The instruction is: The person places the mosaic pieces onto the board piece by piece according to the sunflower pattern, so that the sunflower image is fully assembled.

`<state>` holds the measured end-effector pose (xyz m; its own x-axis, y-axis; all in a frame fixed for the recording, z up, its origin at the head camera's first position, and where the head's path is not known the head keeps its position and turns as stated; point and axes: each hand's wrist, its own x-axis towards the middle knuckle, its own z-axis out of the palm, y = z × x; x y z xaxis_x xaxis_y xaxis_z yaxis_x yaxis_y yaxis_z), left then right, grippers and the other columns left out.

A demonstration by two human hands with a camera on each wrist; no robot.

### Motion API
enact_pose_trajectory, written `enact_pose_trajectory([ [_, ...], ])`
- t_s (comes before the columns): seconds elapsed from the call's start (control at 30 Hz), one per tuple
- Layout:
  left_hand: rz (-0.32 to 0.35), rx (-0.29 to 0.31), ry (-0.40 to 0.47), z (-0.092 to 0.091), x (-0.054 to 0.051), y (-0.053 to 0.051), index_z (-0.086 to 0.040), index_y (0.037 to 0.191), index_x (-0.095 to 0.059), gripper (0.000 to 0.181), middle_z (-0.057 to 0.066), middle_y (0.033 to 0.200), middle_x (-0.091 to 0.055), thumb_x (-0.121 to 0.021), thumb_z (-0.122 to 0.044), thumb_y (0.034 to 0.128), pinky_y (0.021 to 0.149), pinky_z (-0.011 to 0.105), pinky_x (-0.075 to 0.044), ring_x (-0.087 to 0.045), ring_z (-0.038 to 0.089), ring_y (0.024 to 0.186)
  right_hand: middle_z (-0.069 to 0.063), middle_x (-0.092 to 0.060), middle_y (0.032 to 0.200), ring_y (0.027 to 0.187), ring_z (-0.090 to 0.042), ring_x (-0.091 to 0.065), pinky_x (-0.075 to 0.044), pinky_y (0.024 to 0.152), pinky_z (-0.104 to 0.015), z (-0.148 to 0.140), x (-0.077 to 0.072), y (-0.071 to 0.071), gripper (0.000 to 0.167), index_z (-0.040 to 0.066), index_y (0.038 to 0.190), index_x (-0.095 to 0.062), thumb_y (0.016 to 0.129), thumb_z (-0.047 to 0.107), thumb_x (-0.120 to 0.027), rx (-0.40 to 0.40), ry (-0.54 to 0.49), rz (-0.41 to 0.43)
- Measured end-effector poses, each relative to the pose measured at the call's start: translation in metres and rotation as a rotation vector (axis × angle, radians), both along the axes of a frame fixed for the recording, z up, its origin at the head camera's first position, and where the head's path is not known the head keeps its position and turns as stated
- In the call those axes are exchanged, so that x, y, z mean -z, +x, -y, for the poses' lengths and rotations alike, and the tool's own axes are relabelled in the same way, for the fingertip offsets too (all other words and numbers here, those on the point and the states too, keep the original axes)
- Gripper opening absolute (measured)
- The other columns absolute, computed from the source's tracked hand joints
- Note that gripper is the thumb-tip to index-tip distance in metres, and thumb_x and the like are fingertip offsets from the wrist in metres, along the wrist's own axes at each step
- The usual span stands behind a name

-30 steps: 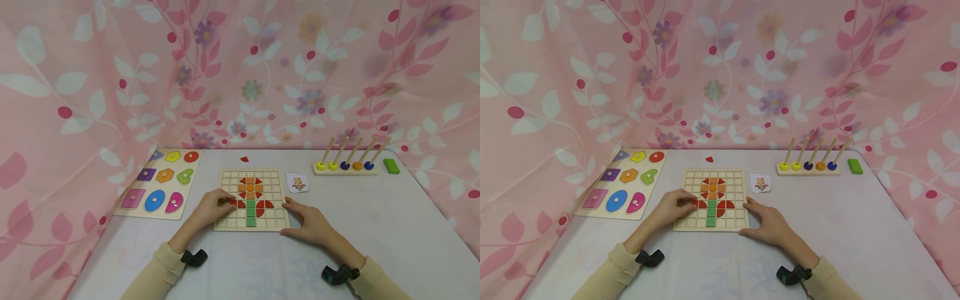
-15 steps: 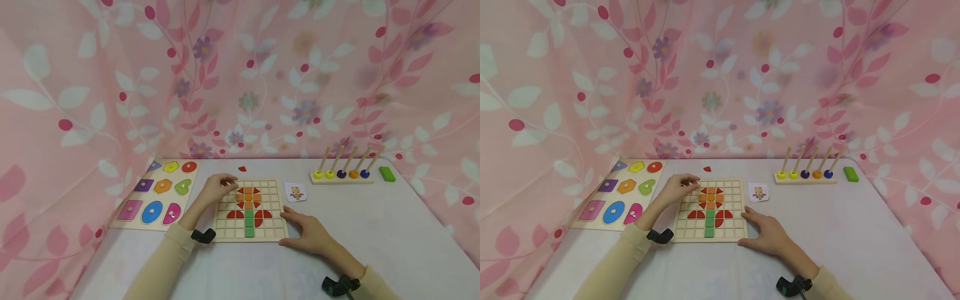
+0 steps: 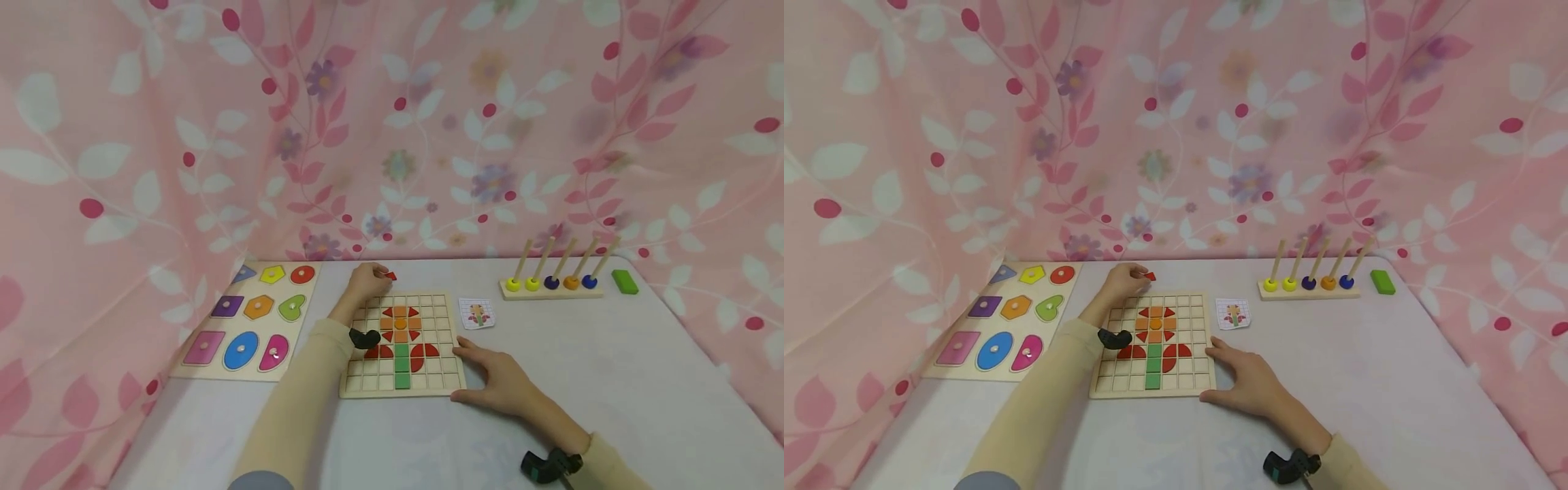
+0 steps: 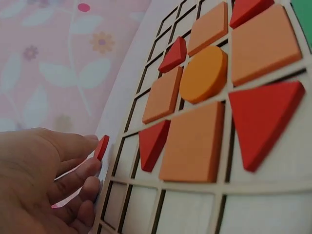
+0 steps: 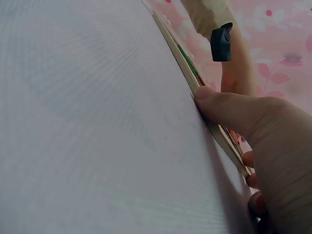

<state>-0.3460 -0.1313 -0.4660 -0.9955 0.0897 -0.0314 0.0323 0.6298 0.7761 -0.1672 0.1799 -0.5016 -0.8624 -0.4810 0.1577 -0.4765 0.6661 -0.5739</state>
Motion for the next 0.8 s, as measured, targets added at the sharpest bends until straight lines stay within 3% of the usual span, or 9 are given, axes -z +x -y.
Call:
enact_pose_trajectory([
  [0.17,-0.047,0.010,-0.012,-0.008,0.002,-0.010,0.000,0.132,-0.069,0.037,0.019,0.125,-0.071,-0.074,-0.016,0.0992,0.104,0.047,-0.052,-0.065,0.035,0.118,-0.004,-0.053,0.160,0.144,-0.028,-0.054,-0.048,0.111,-0.054,0.000,-0.001,0.000,0.084,0.014,0.147,-0.065,0.080,0.061,-0.087,0.001,-0.001,-0.022],
  [0.47,-0.027,0.029,-0.105,-0.011,0.002,-0.015,0.000,0.141,-0.063,0.048,0.021,0.134,-0.066,-0.075,-0.017,0.0982,0.105,0.049,-0.050,-0.061,0.036,0.123,-0.004,-0.054,0.160,0.144,-0.028,-0.054,-0.048,0.110,-0.054,0.000,0.000,0.002,0.085,0.014,0.146,-0.065,0.079,0.061,-0.088,0.000,-0.005,-0.024],
  [0.63,-0.036,0.046,-0.171,-0.011,0.006,-0.020,-0.001,0.139,-0.066,0.044,0.020,0.133,-0.066,-0.074,-0.020,0.0999,0.106,0.047,-0.050,-0.061,0.035,0.122,-0.004,-0.053,0.161,0.144,-0.028,-0.054,-0.047,0.111,-0.054,0.000,0.001,0.002,0.084,0.014,0.146,-0.065,0.079,0.061,-0.088,0.001,-0.002,-0.020],
  [0.8,-0.051,0.049,-0.166,-0.011,0.008,-0.023,-0.004,0.130,-0.072,0.034,0.020,0.131,-0.068,-0.075,-0.021,0.1006,0.106,0.049,-0.050,-0.062,0.036,0.123,-0.008,-0.055,0.158,0.142,-0.030,-0.056,-0.049,0.108,-0.055,-0.001,0.002,0.001,0.083,0.012,0.145,-0.066,0.079,0.059,-0.089,-0.007,-0.008,-0.050],
])
